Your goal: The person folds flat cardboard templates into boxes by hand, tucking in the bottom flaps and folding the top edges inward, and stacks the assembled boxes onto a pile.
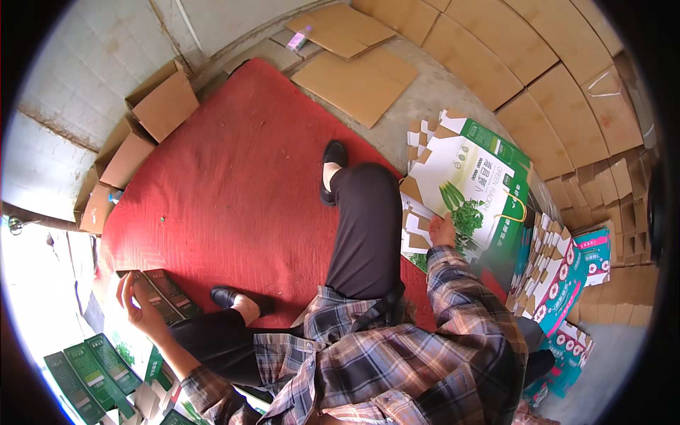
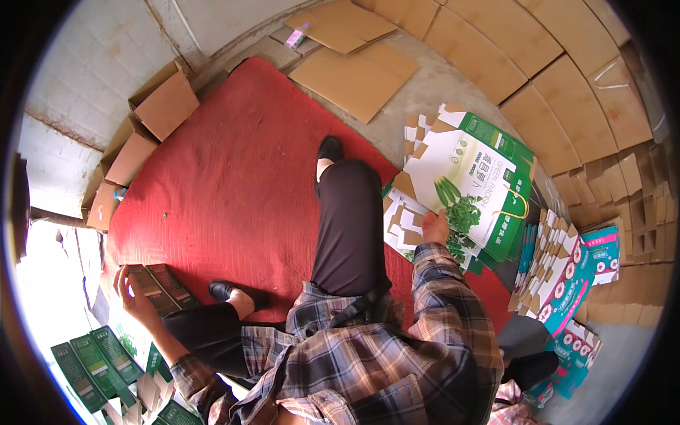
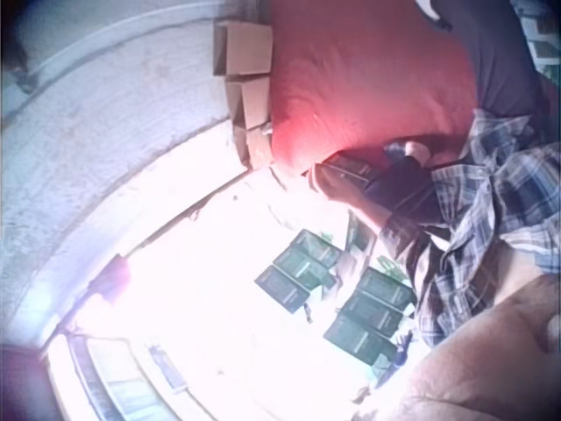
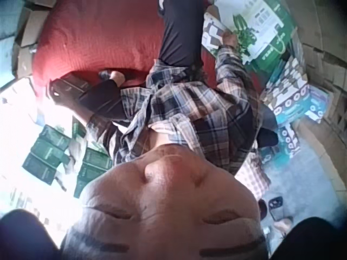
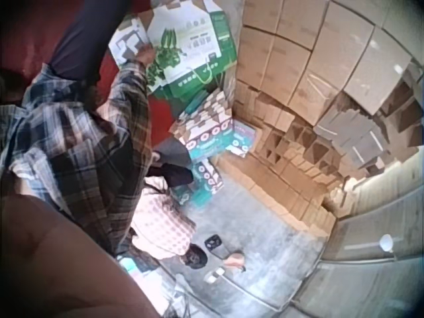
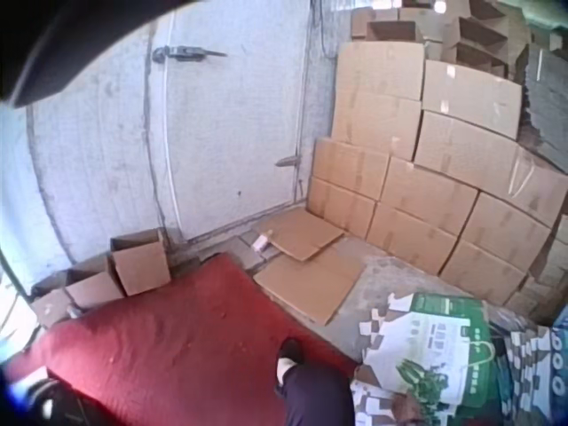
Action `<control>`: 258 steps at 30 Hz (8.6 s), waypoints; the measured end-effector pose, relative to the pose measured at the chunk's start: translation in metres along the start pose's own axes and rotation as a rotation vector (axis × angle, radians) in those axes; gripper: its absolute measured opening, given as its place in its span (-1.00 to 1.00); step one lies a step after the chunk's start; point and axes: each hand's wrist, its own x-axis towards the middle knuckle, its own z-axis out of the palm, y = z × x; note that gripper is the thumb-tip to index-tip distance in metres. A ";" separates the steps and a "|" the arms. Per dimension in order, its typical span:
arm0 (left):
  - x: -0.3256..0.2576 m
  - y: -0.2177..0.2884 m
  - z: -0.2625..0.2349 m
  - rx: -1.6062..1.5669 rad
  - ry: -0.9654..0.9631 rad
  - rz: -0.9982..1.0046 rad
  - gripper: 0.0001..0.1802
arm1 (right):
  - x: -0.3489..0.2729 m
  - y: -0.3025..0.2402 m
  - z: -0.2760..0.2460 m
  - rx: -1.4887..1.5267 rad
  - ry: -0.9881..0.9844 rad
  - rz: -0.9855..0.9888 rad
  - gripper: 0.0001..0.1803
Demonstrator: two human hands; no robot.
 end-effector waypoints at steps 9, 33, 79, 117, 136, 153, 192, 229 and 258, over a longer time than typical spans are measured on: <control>-0.009 -0.056 0.053 -0.011 -0.247 -0.167 -0.79 | 0.004 -0.024 0.027 0.120 -0.062 -0.261 -0.64; -0.008 -0.051 0.042 0.008 -0.204 -0.293 -0.67 | -0.184 -0.084 0.268 -0.186 -0.768 -0.216 -0.64; -0.018 -0.056 0.013 -0.990 -0.029 -0.572 -0.57 | -0.256 0.161 0.389 -1.173 -1.058 -0.965 0.32; -0.028 0.004 0.071 0.254 -0.084 -0.325 0.01 | -0.264 0.118 0.394 -0.801 -1.518 -0.141 -0.42; -0.036 -0.022 0.075 0.351 -0.161 -0.315 0.06 | -0.334 0.152 0.399 -1.116 -1.447 -1.326 -0.78; -0.035 -0.027 0.079 0.452 -0.253 0.177 -0.65 | -0.314 0.173 0.412 -1.253 -1.331 -1.001 -0.72; -0.009 -0.035 0.101 0.333 -0.164 -0.363 -0.38 | -0.256 0.166 0.382 -1.558 -1.273 -1.194 -0.50; -0.069 -0.095 0.065 -0.465 -0.400 -1.353 -0.83 | -0.219 0.150 0.338 -1.617 -1.089 0.138 -0.56; -0.054 -0.070 0.059 -0.295 -0.726 -0.653 -0.05 | -0.236 0.147 0.358 -1.495 -1.393 0.199 -0.25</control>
